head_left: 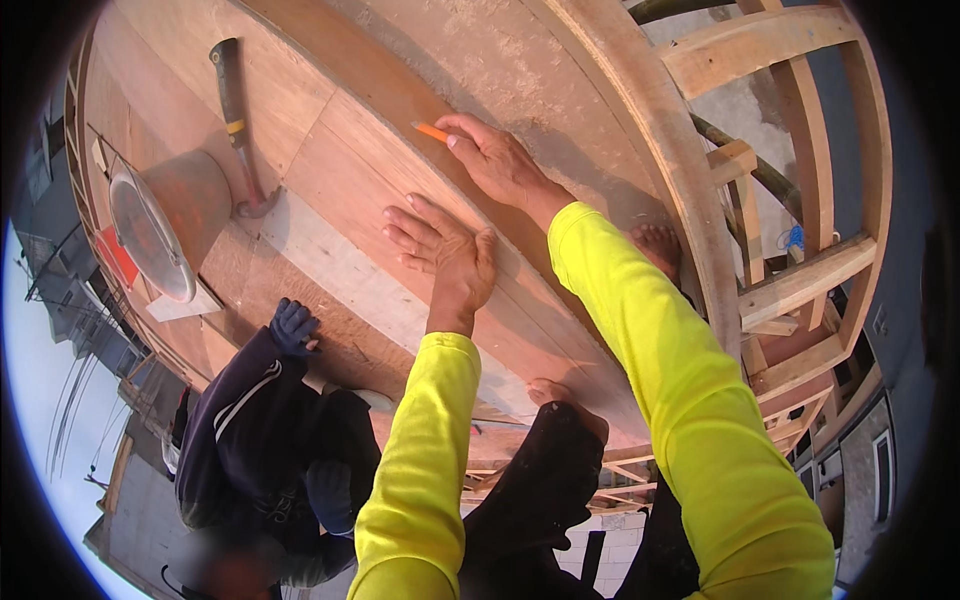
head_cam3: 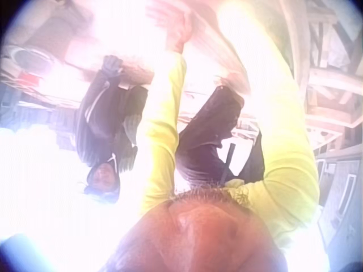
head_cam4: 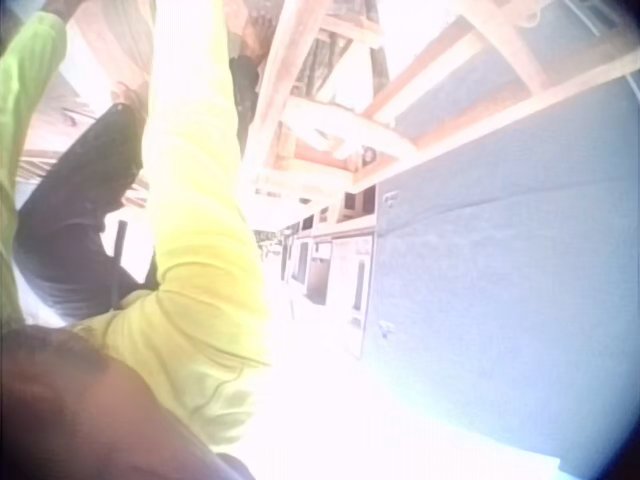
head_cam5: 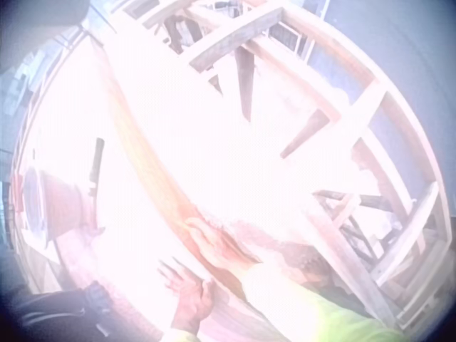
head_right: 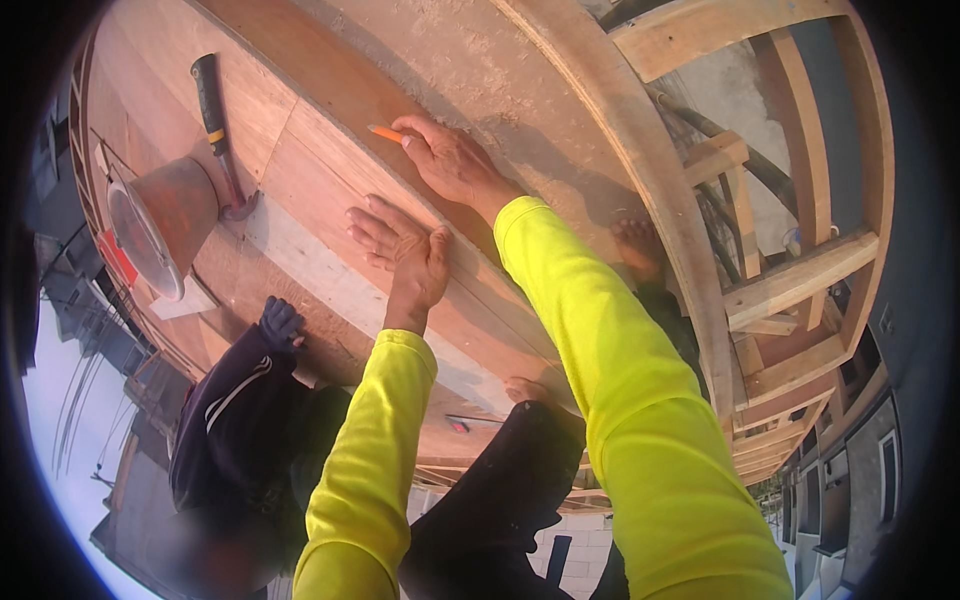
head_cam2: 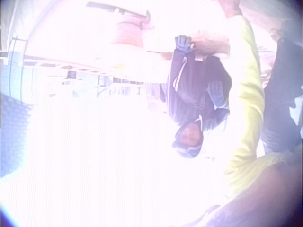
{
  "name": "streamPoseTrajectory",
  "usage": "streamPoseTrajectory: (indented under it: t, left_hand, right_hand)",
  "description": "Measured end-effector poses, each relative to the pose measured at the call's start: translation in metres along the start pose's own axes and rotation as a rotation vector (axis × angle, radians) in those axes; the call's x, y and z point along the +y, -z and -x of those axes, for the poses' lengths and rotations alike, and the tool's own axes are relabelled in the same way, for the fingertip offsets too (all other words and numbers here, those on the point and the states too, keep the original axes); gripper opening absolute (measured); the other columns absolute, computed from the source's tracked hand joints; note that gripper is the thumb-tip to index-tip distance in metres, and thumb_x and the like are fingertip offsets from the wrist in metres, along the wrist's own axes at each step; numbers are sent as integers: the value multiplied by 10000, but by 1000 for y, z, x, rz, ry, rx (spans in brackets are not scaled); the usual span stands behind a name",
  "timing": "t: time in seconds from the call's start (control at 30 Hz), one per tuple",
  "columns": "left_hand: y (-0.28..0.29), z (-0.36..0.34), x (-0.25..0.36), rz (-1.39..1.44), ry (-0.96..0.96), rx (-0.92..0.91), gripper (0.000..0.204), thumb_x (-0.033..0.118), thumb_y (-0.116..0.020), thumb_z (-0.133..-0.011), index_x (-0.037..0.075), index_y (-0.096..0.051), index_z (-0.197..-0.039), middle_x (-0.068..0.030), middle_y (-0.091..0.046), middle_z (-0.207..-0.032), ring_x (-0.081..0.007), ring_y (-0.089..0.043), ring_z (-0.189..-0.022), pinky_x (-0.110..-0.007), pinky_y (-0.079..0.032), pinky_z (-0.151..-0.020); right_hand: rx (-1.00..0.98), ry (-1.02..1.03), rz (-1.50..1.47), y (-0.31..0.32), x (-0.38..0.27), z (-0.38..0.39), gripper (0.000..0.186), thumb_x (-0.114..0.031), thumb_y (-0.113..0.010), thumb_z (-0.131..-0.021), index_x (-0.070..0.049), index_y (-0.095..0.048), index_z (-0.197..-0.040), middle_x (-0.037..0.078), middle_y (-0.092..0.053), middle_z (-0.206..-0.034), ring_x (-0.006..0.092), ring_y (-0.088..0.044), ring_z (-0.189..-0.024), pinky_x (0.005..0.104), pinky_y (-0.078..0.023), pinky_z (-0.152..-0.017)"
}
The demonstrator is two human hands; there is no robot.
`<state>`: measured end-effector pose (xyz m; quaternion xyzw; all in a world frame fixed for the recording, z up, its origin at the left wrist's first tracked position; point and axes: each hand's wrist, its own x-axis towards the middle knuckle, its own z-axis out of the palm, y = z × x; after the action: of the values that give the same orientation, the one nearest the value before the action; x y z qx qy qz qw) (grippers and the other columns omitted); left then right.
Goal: The person measures and marks a wooden plank, then saws it to fit a curved frame. They position the cut plank and secure it with nails using a hammer. Another person assists by holding the plank steady.
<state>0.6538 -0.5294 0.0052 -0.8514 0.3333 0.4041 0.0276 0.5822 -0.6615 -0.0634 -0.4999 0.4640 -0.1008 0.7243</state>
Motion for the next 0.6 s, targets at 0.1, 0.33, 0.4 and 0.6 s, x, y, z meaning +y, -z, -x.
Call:
streamPoseTrajectory:
  t: [0.1,0.33,0.4,0.6]
  left_hand:
    - [-2,0,0,-2,-7,1,1088,372,-584,-944,-30,227,-1547,-415,342,-1531,-631,326,-1403,-774,84,-1094]
    - [-2,0,-5,-17,-22,3,1082,321,-572,-910,-43,229,-1540,-432,331,-1526,-649,320,-1394,-783,84,-1085]
    - [-1,0,-4,-18,-26,-8,1086,314,-571,-901,-45,231,-1538,-436,330,-1523,-652,321,-1391,-781,80,-1089]
    - [4,1,-2,-13,15,-39,1117,291,-587,-887,-39,268,-1526,-436,338,-1519,-648,337,-1384,-779,77,-1093]
  right_hand:
    - [25,130,11,-6,3,-23,332,-285,-536,-994,-157,-639,-1283,124,-715,-1118,295,-671,-1062,407,-502,-924]
    - [-211,78,-16,9,3,-44,303,-221,-555,-996,-111,-690,-1244,34,-701,-1106,123,-618,-1000,307,-496,-911]
    - [-216,133,-45,14,18,-37,303,-224,-561,-1001,-103,-699,-1243,44,-706,-1110,141,-621,-1013,312,-492,-928]
    - [-233,160,21,29,48,23,282,-217,-565,-1003,-129,-712,-1227,102,-692,-1237,241,-628,-1159,355,-477,-1003]
